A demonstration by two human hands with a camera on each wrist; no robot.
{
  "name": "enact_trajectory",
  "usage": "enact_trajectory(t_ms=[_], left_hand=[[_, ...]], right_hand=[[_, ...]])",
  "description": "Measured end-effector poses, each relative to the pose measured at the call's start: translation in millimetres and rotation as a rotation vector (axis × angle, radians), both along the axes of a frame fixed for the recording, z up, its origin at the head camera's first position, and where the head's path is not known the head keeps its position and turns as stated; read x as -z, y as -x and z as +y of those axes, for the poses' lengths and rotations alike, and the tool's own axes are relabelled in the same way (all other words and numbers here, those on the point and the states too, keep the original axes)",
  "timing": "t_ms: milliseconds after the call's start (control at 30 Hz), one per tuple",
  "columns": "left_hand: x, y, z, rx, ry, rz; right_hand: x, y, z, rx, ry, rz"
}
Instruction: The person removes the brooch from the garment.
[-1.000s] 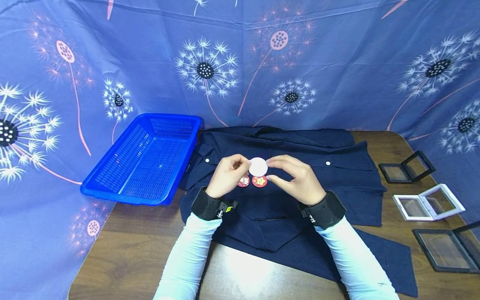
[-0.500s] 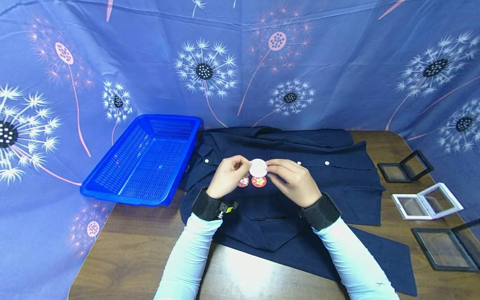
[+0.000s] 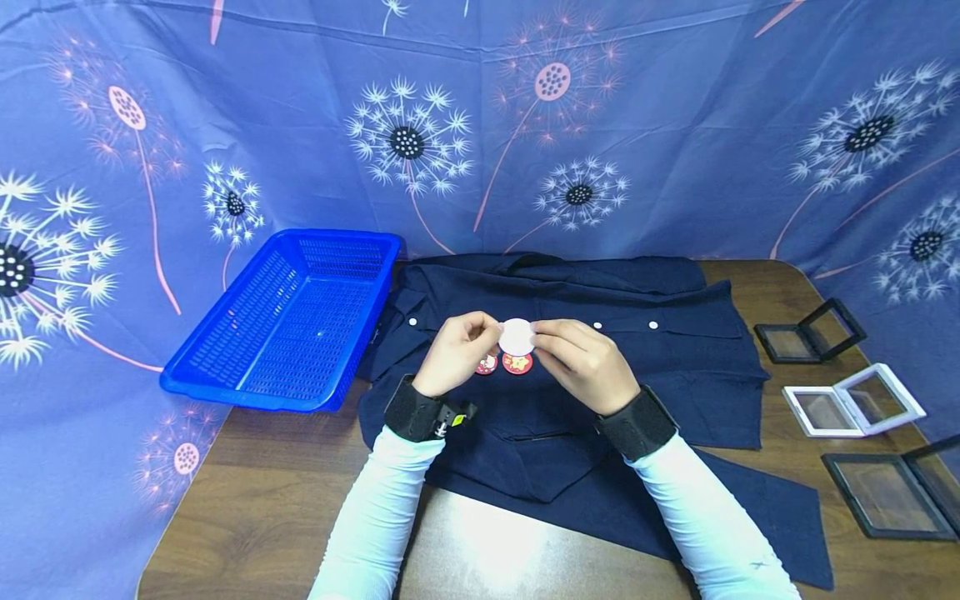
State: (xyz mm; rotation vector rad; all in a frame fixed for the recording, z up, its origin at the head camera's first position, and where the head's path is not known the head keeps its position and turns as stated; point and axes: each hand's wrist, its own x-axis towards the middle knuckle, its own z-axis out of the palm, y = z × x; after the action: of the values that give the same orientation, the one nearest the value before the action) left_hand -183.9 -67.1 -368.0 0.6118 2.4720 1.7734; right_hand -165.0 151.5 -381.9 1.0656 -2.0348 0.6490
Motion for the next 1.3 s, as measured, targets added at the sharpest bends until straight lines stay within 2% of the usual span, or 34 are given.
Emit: enact_trajectory(t_ms=[300, 467, 700, 833, 1100, 1167, 1300], left_hand=[[0.5, -1.1, 2.8, 0.013, -0.016, -0.024], [1.3, -2.2, 4.4, 0.019, -0.014, -0.035], [1.2, -3.9, 3.4, 0.025, 0.014, -0.011], [2.4, -4.6, 2.3, -0.001, 0.008, 0.041], [6.5, -5.0, -3.5, -0.102, -0.065, 0.171], [9.2, -4.4, -7.0, -0.136, -0.05, 0.209], [19.8, 1.3, -15.5, -0.232, 0.026, 0.338]], right_hand=[[-0.2, -1.1, 2.4, -0.004, -0.008, 0.072], [-1.5, -1.9, 3.2, -0.005, -0.006, 0.076], [-0.8, -1.6, 3.1, 0.0, 0.041, 0.09], [-0.7, -1.2, 4.7, 0.007, 0.059, 0.095], [-4.0, 1.1, 17.4, 0.064, 0.074, 0.109], [-4.2, 1.9, 22.0, 0.076, 0.095, 0.096], [-3.3, 3.5, 32.3, 0.102, 0.136, 0.075]])
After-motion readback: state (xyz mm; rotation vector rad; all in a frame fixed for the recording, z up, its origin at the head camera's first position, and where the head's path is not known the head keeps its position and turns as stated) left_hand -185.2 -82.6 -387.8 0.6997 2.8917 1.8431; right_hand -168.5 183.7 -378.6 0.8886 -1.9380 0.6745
